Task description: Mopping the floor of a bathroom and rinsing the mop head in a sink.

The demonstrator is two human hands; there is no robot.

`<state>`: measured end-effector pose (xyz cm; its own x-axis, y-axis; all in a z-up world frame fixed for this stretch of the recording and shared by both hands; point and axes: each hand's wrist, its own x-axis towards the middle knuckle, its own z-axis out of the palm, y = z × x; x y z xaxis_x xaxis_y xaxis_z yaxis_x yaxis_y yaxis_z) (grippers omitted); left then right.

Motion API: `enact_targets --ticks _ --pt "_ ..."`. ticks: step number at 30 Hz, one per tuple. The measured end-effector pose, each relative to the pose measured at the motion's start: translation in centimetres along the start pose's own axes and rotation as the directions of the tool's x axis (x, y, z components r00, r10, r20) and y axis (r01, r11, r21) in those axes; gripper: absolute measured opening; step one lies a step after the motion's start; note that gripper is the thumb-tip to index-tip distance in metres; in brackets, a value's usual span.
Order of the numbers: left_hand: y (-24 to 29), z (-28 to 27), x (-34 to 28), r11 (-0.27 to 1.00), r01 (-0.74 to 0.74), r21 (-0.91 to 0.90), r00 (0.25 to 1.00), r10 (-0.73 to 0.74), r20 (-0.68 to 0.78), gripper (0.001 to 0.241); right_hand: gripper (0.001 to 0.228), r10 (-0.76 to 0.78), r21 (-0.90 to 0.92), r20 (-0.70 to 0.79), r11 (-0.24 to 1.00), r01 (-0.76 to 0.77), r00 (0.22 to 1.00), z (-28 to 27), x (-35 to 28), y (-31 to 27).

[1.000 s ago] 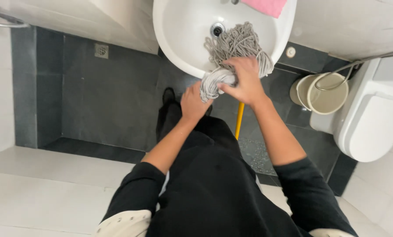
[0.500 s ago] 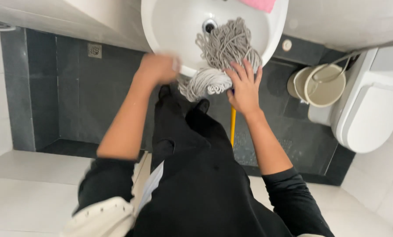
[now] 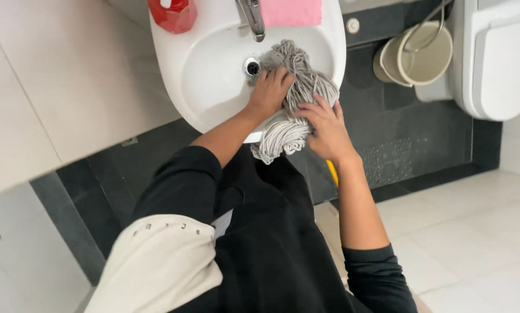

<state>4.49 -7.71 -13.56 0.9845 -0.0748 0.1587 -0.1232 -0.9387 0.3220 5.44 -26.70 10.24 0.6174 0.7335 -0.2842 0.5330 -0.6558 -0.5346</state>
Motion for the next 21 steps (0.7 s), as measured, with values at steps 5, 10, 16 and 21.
enact_targets --ticks 5,10,16,21 --pt "-0.6 -3.9 -2.3 0.954 -0.106 -0.281 0.984 0.142 0.110 0.075 0.065 0.113 0.047 -0.003 0.992 -0.113 0.994 0.1 0.0 -1.1" --pt "-0.8 -6.1 2.5 0.964 -0.203 -0.171 0.943 0.239 0.233 0.067 0.052 0.097 0.251 -0.223 0.967 -0.039 0.970 -0.5 2.8 -3.3" --pt "-4.2 -3.7 0.9 0.882 -0.467 -0.061 0.804 0.453 0.385 0.045 0.056 0.234 0.516 -0.229 0.852 -0.086 0.945 5.4 7.1 -5.3" --pt "-5.9 -6.8 1.1 0.970 -0.180 -0.165 0.944 0.218 0.248 0.046 0.101 0.006 -0.253 -0.298 0.964 -0.086 0.954 7.5 9.2 -4.1"
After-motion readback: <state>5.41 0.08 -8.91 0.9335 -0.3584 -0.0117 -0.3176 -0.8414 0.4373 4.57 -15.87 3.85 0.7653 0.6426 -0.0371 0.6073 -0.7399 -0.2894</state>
